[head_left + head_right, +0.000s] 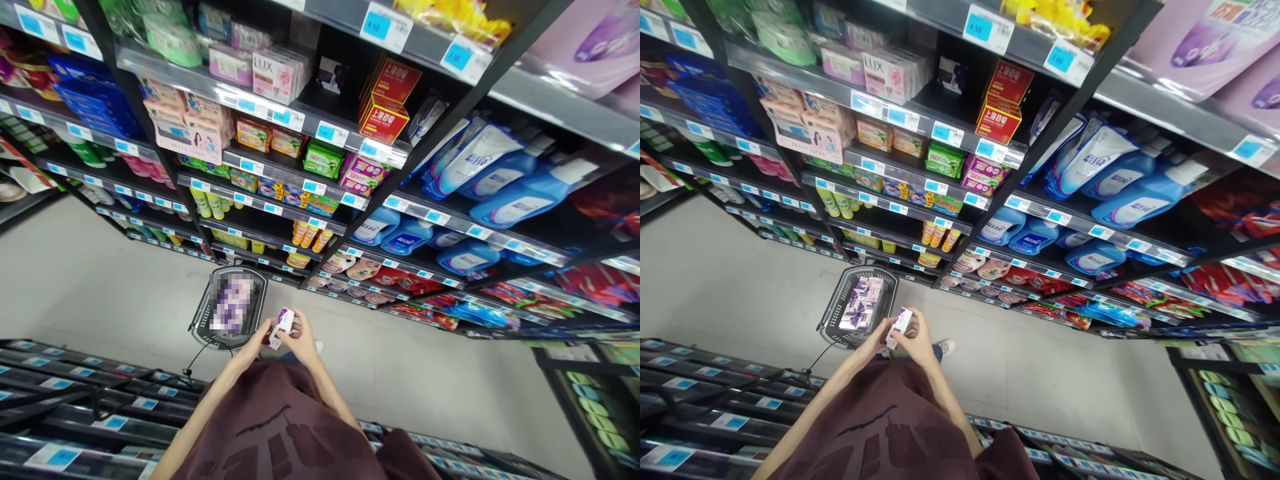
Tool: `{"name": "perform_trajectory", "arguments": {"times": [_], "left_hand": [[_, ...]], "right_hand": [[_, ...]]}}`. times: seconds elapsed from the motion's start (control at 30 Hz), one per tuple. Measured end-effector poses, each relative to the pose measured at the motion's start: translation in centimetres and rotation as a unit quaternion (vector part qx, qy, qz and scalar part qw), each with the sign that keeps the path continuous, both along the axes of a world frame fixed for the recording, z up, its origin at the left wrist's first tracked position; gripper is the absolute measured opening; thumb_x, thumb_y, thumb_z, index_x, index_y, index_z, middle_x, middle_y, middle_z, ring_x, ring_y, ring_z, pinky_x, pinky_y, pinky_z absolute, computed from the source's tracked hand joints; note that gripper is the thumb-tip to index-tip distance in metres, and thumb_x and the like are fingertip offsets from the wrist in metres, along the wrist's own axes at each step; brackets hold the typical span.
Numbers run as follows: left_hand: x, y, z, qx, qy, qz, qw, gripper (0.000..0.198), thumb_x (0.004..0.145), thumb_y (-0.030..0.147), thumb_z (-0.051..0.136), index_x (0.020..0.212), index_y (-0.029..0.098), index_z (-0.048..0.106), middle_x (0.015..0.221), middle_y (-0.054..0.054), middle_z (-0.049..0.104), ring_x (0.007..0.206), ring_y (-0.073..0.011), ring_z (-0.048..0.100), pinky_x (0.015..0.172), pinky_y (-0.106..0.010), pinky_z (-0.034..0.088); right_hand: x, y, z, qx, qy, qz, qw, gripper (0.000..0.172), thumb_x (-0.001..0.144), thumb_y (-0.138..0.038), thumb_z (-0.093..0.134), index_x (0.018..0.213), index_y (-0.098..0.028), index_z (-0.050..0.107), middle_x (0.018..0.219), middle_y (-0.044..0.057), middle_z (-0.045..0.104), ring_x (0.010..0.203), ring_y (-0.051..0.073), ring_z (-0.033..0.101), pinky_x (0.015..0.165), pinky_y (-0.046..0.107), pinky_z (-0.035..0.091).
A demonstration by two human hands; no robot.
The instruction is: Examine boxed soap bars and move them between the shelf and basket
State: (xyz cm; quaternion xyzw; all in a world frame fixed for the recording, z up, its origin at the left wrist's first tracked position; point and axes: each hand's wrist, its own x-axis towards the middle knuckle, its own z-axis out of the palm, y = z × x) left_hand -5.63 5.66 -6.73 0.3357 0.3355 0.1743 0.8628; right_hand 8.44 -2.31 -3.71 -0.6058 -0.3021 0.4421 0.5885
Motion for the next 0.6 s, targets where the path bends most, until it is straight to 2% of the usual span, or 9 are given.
{"name": "perform_trajectory", "arguments": {"times": [0.1, 0.2, 0.37, 0.6], "left_hand": [[0.0, 0.3, 0.4, 0.067, 0.019, 0.005, 0.998, 0.046, 0.083, 0.044, 0.070, 0.122, 0.022, 0.065, 0.105, -0.007, 0.071, 0.075, -0.0189, 0.064, 0.061, -0.026, 0.048], [-0.1, 0.7, 0.8, 0.092, 0.022, 0.020, 0.995, 0.044, 0.079, 0.035, 0.075, 0.120, 0.022, 0.066, 0.097, -0.005, 0.071, 0.065, -0.0156, 0.061, 0.060, -0.025, 0.047], [-0.1, 0.9, 1.6, 0.147, 0.040, 0.009, 0.988, 0.039, 0.079, 0.036, 0.074, 0.114, 0.021, 0.068, 0.076, 0.000, 0.065, 0.063, -0.0172, 0.059, 0.060, -0.027, 0.044], [-0.1, 0.8, 3.2, 0.212, 0.078, -0.006, 0.974, 0.036, 0.078, 0.041, 0.073, 0.107, 0.022, 0.068, 0.068, 0.004, 0.056, 0.060, -0.0159, 0.055, 0.058, -0.026, 0.041]], "right_hand": [[0.1, 0.0, -0.6, 0.010, 0.083, -0.076, 0.994, 0.054, 0.071, -0.038, 0.080, 0.116, -0.024, 0.054, 0.113, 0.006, 0.062, 0.090, 0.020, 0.065, 0.061, 0.027, 0.059], [0.2, -0.3, -1.1, 0.000, 0.132, -0.121, 0.984, 0.047, 0.075, -0.044, 0.076, 0.111, -0.023, 0.053, 0.112, 0.006, 0.061, 0.095, 0.021, 0.065, 0.063, 0.030, 0.062], [0.0, -1.1, -1.6, -0.016, 0.177, -0.134, 0.975, 0.042, 0.078, -0.046, 0.074, 0.107, -0.024, 0.053, 0.108, 0.003, 0.061, 0.092, 0.020, 0.066, 0.066, 0.032, 0.062], [-0.6, -1.1, -1.7, -0.013, 0.202, -0.151, 0.968, 0.044, 0.082, -0.056, 0.066, 0.107, -0.023, 0.051, 0.100, 0.003, 0.066, 0.084, 0.019, 0.068, 0.062, 0.030, 0.059]]}}
